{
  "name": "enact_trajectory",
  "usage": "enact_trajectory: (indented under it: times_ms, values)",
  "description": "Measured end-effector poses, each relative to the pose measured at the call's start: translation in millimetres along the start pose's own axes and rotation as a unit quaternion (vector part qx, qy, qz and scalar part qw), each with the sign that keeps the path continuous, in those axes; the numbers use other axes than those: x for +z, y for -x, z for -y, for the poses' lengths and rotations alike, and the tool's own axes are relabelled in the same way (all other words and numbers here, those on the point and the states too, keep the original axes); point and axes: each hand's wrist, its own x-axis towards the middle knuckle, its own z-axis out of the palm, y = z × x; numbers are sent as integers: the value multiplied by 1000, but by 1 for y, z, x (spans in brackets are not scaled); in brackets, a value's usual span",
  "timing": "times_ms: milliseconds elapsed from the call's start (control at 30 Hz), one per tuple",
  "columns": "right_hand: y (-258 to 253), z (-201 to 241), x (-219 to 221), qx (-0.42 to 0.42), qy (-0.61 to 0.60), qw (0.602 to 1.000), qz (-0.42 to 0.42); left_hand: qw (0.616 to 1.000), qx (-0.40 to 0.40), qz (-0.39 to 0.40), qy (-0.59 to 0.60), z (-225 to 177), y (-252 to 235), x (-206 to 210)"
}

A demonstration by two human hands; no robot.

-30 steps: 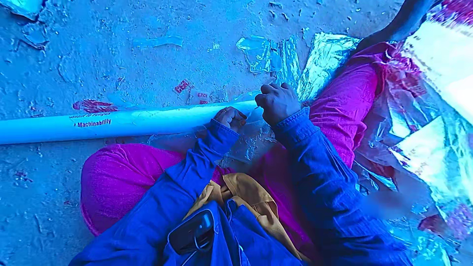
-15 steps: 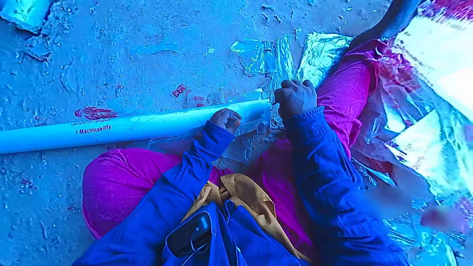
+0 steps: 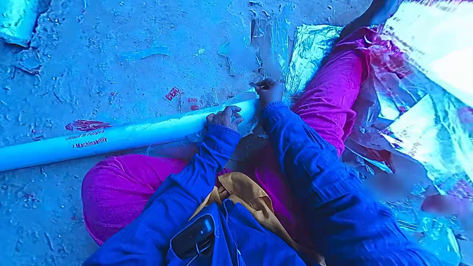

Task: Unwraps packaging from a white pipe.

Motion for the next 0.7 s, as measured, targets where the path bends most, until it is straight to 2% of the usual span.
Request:
enact_trajectory:
  times_ms: [67, 167, 267, 367, 433, 500, 600, 700]
  values:
    - [0, 0, 3, 15, -22, 1000, -12, 999, -5, 23, 34, 2, -1, -4]
    - [3, -2, 3, 19, -28, 999, -19, 995, 71, 49, 59, 20, 1, -4]
    - [6, -2, 2, 18, -20, 999, -19, 990, 101, 74, 61, 24, 4, -10]
    - [5, -4, 2, 42, -45, 998, -19, 991, 108, -9, 74, 25, 4, 3]
    - [2, -6, 3, 51, -71, 996, -18, 989, 129, -68, 40, 17, 5, 12]
    - [0, -8, 5, 56, -83, 995, -18, 984, 154, -84, -6, 8, 5, 18]
    - [-1, -8, 5, 57, -79, 995, -16, 980, 176, -52, -72, 2, 2, 19]
    - [-1, -6, 6, 49, -69, 996, -18, 951, 248, -133, -127, 4, 2, 30]
